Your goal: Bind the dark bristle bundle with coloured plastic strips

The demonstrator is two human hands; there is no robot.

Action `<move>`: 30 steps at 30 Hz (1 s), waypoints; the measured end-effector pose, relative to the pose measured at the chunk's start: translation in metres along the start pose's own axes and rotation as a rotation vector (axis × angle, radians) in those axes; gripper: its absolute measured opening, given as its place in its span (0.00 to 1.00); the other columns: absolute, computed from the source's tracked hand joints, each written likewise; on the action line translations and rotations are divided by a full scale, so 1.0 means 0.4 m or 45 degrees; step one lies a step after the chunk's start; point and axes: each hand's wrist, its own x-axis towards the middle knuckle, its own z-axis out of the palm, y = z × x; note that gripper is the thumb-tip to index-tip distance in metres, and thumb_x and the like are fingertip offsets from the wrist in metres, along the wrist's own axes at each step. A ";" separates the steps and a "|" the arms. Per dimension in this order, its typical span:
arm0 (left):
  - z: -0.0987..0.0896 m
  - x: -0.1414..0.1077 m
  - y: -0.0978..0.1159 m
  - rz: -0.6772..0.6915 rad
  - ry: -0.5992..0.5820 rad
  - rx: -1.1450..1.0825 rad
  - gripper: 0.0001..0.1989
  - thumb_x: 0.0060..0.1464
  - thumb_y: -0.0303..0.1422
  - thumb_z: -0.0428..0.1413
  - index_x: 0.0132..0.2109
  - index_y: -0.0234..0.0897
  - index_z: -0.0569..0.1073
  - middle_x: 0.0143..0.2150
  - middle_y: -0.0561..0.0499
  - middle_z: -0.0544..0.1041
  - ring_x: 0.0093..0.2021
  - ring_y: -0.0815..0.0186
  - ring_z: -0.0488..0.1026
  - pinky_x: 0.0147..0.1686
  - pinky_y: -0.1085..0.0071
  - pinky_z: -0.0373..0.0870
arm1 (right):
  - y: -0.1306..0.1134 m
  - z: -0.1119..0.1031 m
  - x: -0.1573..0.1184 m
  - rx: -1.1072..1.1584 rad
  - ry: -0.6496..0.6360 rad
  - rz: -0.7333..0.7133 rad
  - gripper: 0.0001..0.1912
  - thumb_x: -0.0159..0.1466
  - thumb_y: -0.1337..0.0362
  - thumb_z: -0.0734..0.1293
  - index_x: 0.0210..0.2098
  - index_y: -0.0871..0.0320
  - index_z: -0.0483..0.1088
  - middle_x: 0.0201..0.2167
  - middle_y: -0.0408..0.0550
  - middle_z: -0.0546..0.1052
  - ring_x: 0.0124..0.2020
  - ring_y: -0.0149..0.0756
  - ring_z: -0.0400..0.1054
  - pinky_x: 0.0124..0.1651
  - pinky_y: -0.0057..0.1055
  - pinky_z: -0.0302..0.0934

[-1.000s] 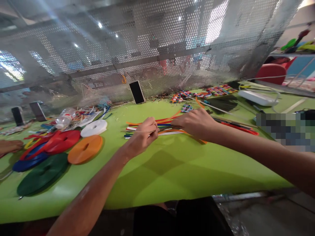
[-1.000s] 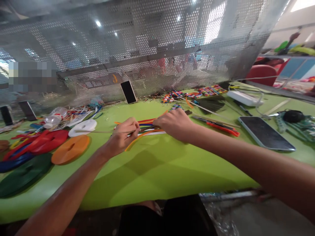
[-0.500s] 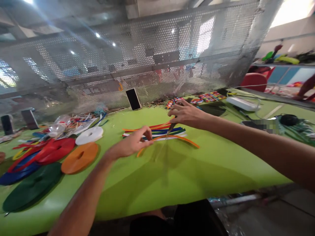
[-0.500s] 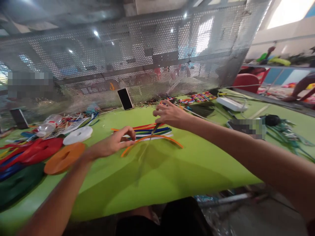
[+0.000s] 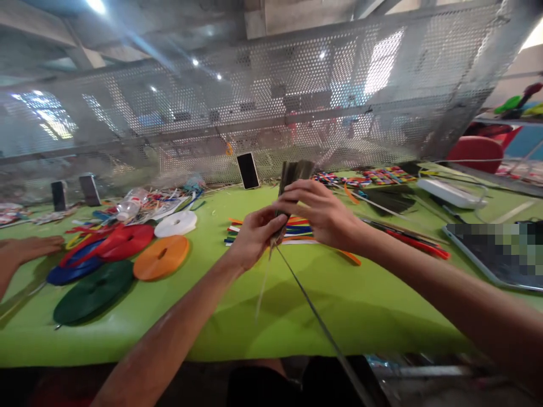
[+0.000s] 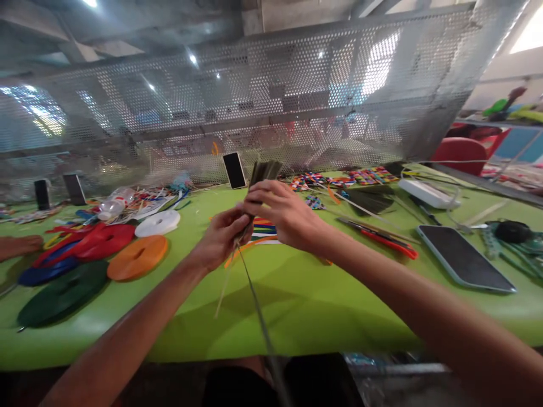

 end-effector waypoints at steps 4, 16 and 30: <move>-0.010 0.018 0.003 0.091 0.143 0.171 0.21 0.47 0.46 0.65 0.30 0.34 0.68 0.22 0.57 0.66 0.21 0.75 0.61 0.21 0.76 0.57 | -0.028 -0.038 -0.020 0.405 0.112 0.720 0.16 0.68 0.68 0.56 0.52 0.62 0.67 0.51 0.59 0.73 0.54 0.40 0.67 0.54 0.39 0.64; 0.029 0.120 0.020 0.195 0.475 0.398 0.19 0.61 0.42 0.53 0.26 0.36 0.64 0.18 0.57 0.65 0.16 0.75 0.62 0.17 0.77 0.57 | -0.124 0.101 0.041 0.147 -0.335 0.815 0.14 0.70 0.66 0.55 0.43 0.62 0.72 0.38 0.56 0.79 0.33 0.37 0.71 0.33 0.30 0.56; -0.023 0.235 -0.051 0.077 0.982 0.389 0.22 0.60 0.36 0.56 0.20 0.37 0.61 0.16 0.56 0.60 0.17 0.72 0.58 0.19 0.73 0.51 | -0.094 0.110 0.075 -0.434 -0.495 0.520 0.18 0.64 0.74 0.54 0.46 0.63 0.71 0.39 0.56 0.79 0.33 0.41 0.72 0.30 0.34 0.47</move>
